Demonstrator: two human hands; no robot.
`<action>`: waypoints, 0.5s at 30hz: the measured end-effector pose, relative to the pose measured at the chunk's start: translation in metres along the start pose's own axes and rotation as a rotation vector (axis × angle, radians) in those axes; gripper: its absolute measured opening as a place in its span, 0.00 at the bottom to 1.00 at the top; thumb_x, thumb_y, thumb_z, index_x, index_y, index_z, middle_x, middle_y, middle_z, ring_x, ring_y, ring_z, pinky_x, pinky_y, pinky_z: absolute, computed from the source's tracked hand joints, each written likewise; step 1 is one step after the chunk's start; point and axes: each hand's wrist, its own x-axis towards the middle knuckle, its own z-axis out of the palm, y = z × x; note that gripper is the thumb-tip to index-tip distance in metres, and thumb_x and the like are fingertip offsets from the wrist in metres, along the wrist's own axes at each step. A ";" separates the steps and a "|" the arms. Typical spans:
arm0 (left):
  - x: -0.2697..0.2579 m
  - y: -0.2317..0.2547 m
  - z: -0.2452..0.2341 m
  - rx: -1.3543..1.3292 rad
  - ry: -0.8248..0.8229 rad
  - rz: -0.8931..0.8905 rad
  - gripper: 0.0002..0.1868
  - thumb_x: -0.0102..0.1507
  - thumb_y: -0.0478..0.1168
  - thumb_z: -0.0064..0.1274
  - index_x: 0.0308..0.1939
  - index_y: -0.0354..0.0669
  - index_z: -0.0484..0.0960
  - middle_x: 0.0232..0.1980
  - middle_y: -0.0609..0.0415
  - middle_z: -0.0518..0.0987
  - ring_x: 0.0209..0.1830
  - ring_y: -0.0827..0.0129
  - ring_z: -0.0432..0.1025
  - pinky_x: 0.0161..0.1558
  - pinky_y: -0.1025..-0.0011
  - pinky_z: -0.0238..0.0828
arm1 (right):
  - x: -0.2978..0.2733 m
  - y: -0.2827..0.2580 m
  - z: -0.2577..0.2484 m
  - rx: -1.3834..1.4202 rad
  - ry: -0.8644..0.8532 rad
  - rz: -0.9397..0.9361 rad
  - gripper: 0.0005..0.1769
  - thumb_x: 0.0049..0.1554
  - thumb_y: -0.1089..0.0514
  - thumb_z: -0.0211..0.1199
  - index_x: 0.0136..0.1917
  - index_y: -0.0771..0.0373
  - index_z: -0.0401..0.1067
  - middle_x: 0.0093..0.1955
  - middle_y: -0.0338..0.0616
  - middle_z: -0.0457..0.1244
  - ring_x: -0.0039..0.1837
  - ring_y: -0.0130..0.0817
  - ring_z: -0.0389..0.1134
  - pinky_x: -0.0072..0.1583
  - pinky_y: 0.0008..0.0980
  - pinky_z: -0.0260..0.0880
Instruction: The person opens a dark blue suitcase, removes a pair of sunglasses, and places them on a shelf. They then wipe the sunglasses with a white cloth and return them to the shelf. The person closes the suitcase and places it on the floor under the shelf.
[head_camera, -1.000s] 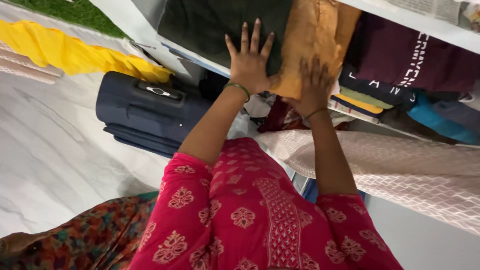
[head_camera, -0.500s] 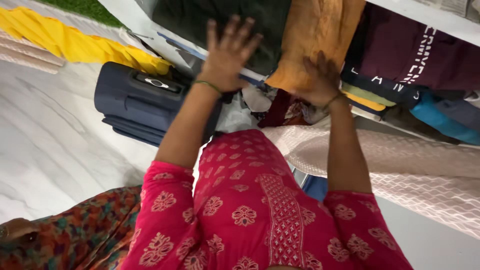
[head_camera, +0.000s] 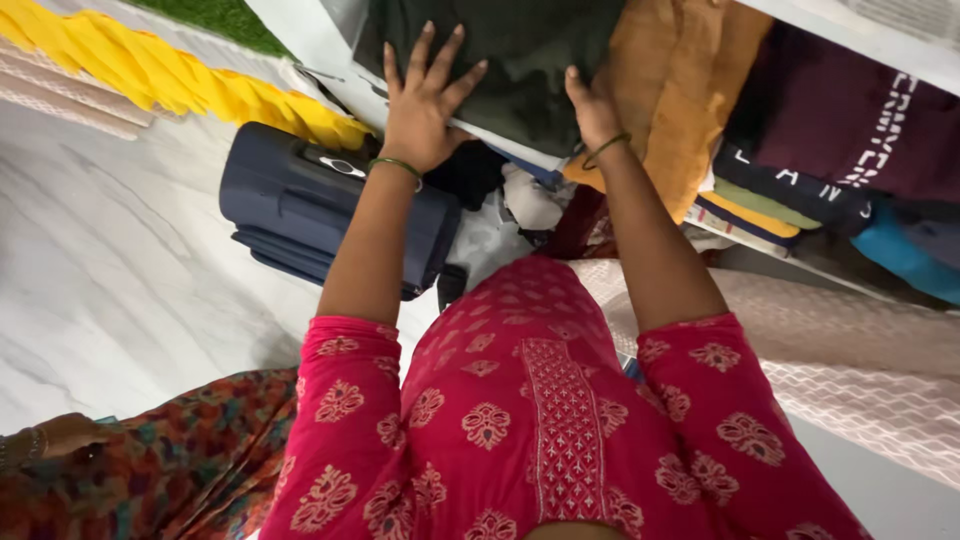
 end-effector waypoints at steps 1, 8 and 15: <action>0.001 -0.003 -0.001 -0.027 -0.006 -0.005 0.54 0.44 0.53 0.77 0.75 0.63 0.73 0.84 0.53 0.52 0.84 0.47 0.40 0.74 0.28 0.30 | 0.003 0.000 0.001 0.014 -0.002 0.027 0.46 0.66 0.31 0.56 0.80 0.68 0.51 0.78 0.51 0.56 0.78 0.46 0.56 0.77 0.40 0.55; 0.007 -0.006 -0.017 -0.159 -0.008 0.004 0.52 0.43 0.52 0.77 0.73 0.62 0.76 0.83 0.54 0.54 0.83 0.47 0.41 0.74 0.29 0.28 | 0.008 0.032 0.005 0.169 0.048 -0.029 0.36 0.68 0.44 0.58 0.78 0.69 0.55 0.75 0.54 0.58 0.76 0.50 0.58 0.76 0.43 0.56; 0.039 0.004 -0.048 -0.037 -0.475 -0.245 0.43 0.59 0.76 0.57 0.69 0.56 0.77 0.82 0.56 0.59 0.86 0.52 0.44 0.81 0.33 0.24 | 0.028 0.046 -0.003 -0.361 0.071 -0.076 0.34 0.66 0.53 0.59 0.78 0.71 0.55 0.79 0.64 0.53 0.79 0.60 0.54 0.77 0.45 0.53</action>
